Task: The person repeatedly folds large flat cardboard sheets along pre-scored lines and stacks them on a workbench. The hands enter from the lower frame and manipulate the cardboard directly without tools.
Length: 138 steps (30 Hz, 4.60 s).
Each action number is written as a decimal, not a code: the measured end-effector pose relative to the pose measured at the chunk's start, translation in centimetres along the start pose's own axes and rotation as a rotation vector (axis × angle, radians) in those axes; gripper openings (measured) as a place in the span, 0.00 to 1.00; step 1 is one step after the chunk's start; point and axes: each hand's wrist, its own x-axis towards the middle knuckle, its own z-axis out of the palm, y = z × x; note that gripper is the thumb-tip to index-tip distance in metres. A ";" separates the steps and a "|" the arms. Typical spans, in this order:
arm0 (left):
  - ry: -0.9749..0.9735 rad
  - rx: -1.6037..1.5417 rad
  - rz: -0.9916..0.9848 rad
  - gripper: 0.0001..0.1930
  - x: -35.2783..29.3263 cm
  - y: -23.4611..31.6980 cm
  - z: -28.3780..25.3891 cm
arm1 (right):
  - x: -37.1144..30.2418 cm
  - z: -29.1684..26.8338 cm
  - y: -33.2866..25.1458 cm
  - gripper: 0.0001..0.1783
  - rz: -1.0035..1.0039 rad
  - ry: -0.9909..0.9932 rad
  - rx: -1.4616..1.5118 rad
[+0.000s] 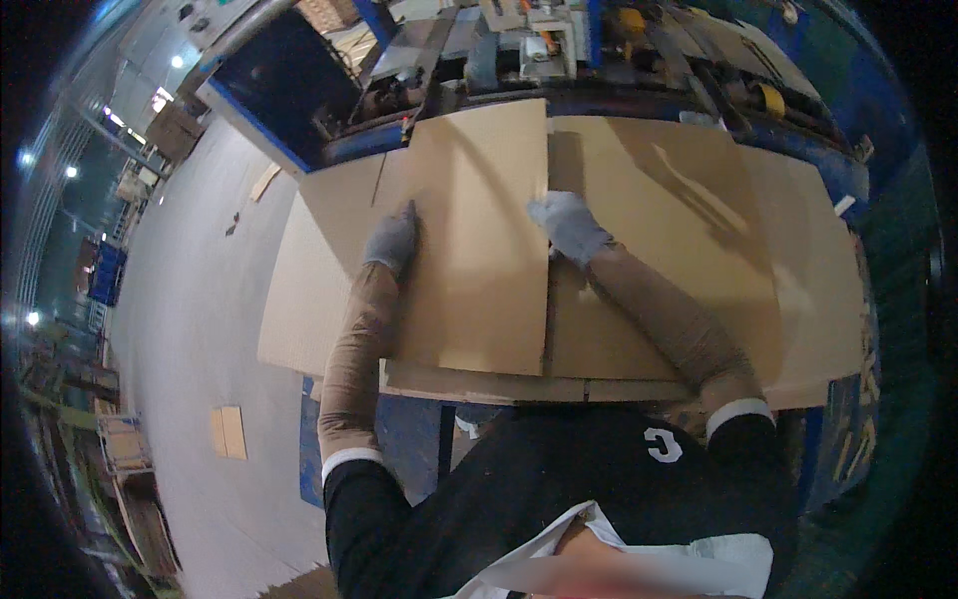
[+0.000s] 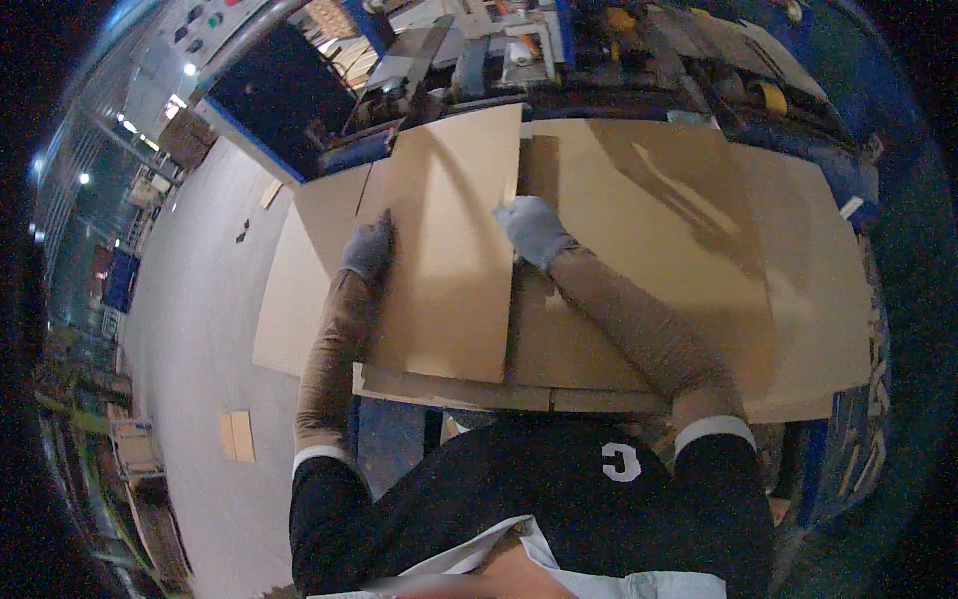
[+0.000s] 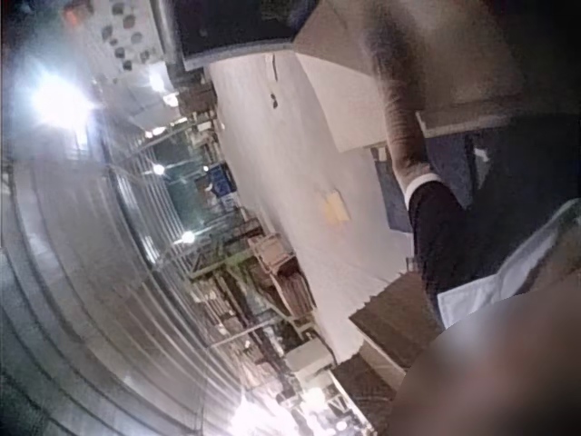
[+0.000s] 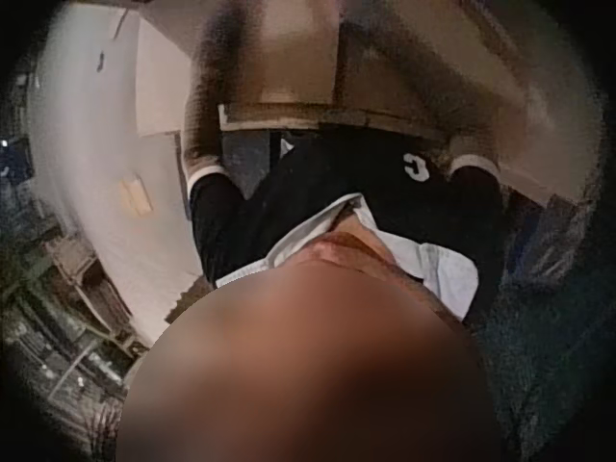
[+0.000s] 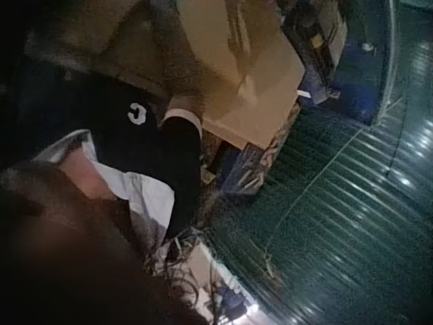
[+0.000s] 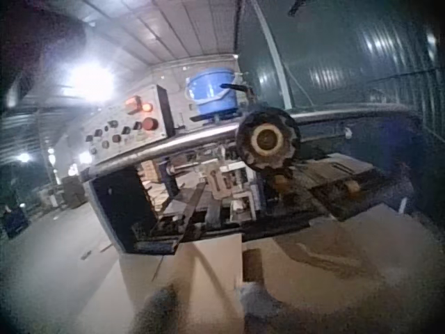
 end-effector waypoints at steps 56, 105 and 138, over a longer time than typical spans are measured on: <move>0.872 -0.126 0.010 0.41 -7.7 -1.6 1.8 | -26.6 -26.5 14.1 0.25 0.171 0.874 -0.283; 0.170 0.165 0.961 0.27 -18.3 0.0 1.5 | -25.3 -13.2 0.1 0.27 -0.379 -0.108 -0.833; 1.107 -0.585 -0.575 0.36 -13.2 -17.3 2.0 | -38.5 -26.3 16.1 0.30 0.804 0.733 -1.145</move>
